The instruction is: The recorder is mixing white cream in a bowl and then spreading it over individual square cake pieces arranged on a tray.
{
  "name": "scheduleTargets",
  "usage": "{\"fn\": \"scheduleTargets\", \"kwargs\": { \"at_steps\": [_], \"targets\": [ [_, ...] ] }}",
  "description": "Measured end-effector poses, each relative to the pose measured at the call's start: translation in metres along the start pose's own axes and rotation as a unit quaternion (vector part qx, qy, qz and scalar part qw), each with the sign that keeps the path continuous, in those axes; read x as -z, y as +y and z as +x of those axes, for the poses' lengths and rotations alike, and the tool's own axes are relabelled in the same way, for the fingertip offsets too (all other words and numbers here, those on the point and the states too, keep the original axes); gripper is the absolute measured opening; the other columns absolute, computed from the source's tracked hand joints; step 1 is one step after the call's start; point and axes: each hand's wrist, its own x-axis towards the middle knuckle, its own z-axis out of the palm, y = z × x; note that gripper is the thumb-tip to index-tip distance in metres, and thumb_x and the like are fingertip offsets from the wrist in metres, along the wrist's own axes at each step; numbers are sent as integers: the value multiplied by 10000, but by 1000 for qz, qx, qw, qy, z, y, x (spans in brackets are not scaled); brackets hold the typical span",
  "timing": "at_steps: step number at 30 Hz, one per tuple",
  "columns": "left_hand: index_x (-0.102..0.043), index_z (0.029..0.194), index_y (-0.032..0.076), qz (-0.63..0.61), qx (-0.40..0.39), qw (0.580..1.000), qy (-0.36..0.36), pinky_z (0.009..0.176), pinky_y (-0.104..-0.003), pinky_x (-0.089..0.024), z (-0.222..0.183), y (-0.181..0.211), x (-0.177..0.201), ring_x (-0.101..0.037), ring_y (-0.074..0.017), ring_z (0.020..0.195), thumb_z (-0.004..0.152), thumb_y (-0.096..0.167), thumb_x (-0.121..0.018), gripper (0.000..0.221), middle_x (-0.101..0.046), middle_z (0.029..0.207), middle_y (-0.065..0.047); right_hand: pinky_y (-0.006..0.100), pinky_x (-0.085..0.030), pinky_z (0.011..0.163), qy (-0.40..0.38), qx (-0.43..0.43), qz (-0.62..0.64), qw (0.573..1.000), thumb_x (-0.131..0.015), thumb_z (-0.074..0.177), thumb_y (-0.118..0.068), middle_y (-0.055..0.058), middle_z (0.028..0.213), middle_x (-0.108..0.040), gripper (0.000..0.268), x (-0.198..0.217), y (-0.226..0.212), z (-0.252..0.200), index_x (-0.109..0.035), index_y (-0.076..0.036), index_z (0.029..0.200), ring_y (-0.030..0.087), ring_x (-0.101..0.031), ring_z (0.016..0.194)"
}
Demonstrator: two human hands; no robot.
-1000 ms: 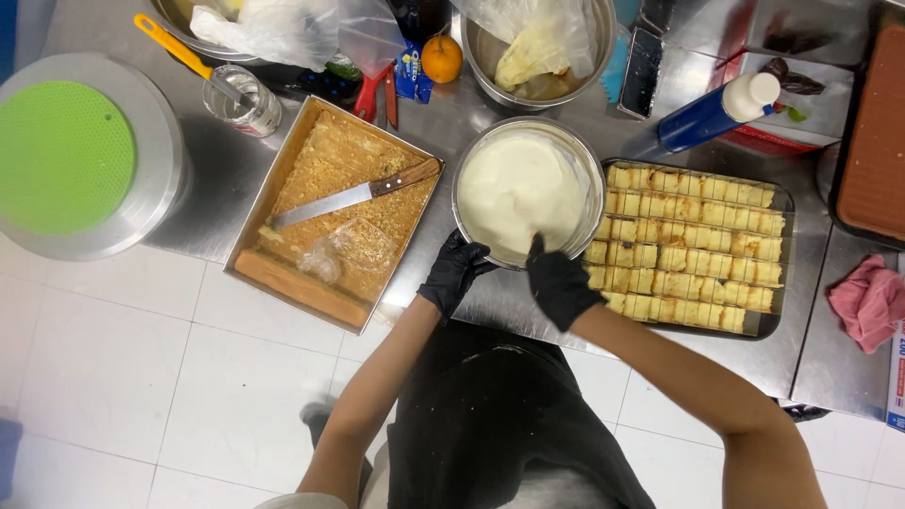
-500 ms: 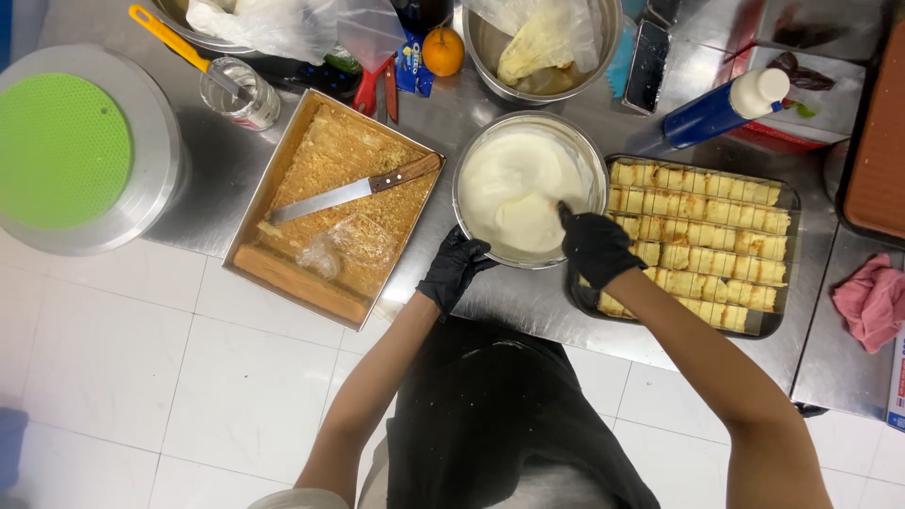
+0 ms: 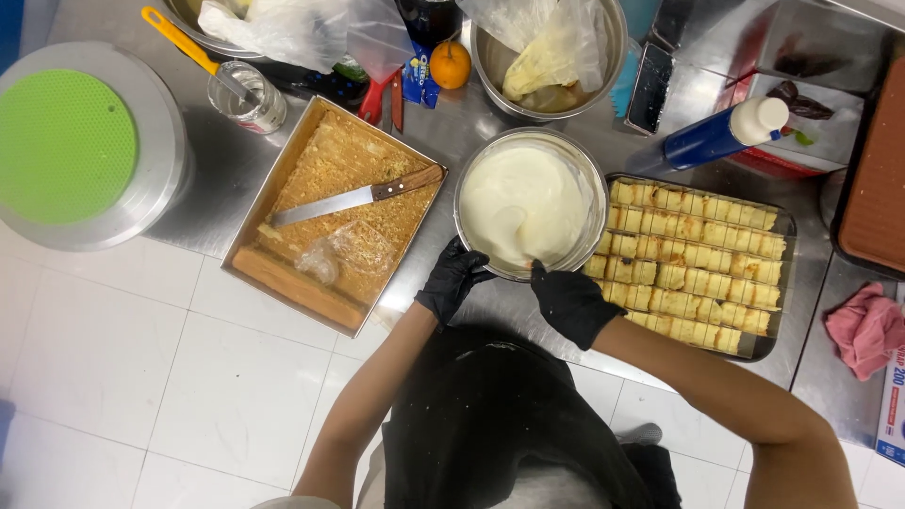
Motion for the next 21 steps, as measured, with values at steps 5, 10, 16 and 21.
{"fn": "scheduleTargets", "kwargs": {
  "at_steps": [5,10,16,21],
  "targets": [
    [-568,1345,126,0,-5,1000,1,878,-458,-637,-6,4,-6,-697,-210,979,949,-10,-617,421,-679,1086,-65,437,-548,572,137,333,-251,899,-490,953,-126,142,834,-680,441,136,-11,28,-619,-175,1372,290,-684,669],
    [-590,1303,113,9,-15,999,27,855,-471,-654,-12,10,-22,-702,-211,963,901,-45,-620,433,-688,1092,-68,470,-548,628,276,307,-317,854,-549,946,-187,123,850,-715,295,185,38,70,-745,-207,1166,324,-705,757],
    [-596,1249,76,3,-34,998,49,818,-459,-657,-7,-2,-19,-715,-228,950,904,-36,-638,365,-699,1065,-73,434,-535,697,-38,123,-234,964,-532,1014,-469,152,809,-748,464,149,63,27,-765,-88,890,271,-699,697],
    [-573,1305,130,-9,-26,999,41,807,-456,-650,0,-9,-7,-714,-237,921,913,-43,-641,434,-681,1019,-75,269,-350,414,-288,21,306,907,-568,1012,-396,-2,639,-535,438,75,24,-16,-656,-24,1227,86,-414,458]
  ]
}}
